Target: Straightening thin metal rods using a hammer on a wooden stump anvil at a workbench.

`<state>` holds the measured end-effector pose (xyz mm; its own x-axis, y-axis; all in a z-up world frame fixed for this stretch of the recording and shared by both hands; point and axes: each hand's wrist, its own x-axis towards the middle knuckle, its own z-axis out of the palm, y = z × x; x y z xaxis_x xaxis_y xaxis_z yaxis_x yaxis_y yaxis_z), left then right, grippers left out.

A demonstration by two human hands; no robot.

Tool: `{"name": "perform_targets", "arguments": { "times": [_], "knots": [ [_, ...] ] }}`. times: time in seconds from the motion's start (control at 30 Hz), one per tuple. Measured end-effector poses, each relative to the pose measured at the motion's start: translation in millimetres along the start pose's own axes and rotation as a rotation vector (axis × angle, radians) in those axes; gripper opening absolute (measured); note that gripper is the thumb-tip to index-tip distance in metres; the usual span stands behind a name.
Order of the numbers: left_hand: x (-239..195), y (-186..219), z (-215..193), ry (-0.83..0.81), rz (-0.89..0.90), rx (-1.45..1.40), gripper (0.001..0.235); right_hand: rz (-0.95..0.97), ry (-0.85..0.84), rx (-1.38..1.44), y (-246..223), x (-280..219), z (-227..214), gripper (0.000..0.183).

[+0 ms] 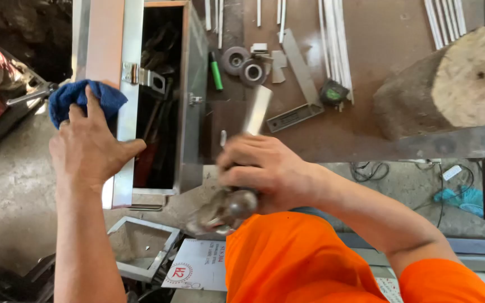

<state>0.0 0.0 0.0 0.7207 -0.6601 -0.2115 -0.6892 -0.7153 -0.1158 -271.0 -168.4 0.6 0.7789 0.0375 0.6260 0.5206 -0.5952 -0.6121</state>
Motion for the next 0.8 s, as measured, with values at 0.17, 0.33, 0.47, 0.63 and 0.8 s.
{"name": "perform_targets", "arguments": {
  "times": [0.17, 0.33, 0.47, 0.63, 0.8],
  "knots": [
    [-10, 53, 39, -0.006, -0.081, 0.12, 0.127, 0.453, -0.069, 0.062, -1, -173, -47, 0.03],
    [-8, 60, 66, -0.022, -0.141, 0.1, 0.118, 1.006, 0.086, -0.001, -12, -364, -72, 0.026],
    [-13, 95, 61, 0.042, -0.205, 0.179, 0.106, 1.582, 0.162, -0.191, -25, -524, -59, 0.031],
    [42, 199, 114, 0.422, -0.055, -0.091, 0.042, 1.847, 0.011, -0.377, -29, -695, -21, 0.039],
    [160, 364, 192, 0.335, 0.304, -0.479, 0.017, 1.194, -1.182, -0.318, -73, -905, 70, 0.016]
  ]
}}
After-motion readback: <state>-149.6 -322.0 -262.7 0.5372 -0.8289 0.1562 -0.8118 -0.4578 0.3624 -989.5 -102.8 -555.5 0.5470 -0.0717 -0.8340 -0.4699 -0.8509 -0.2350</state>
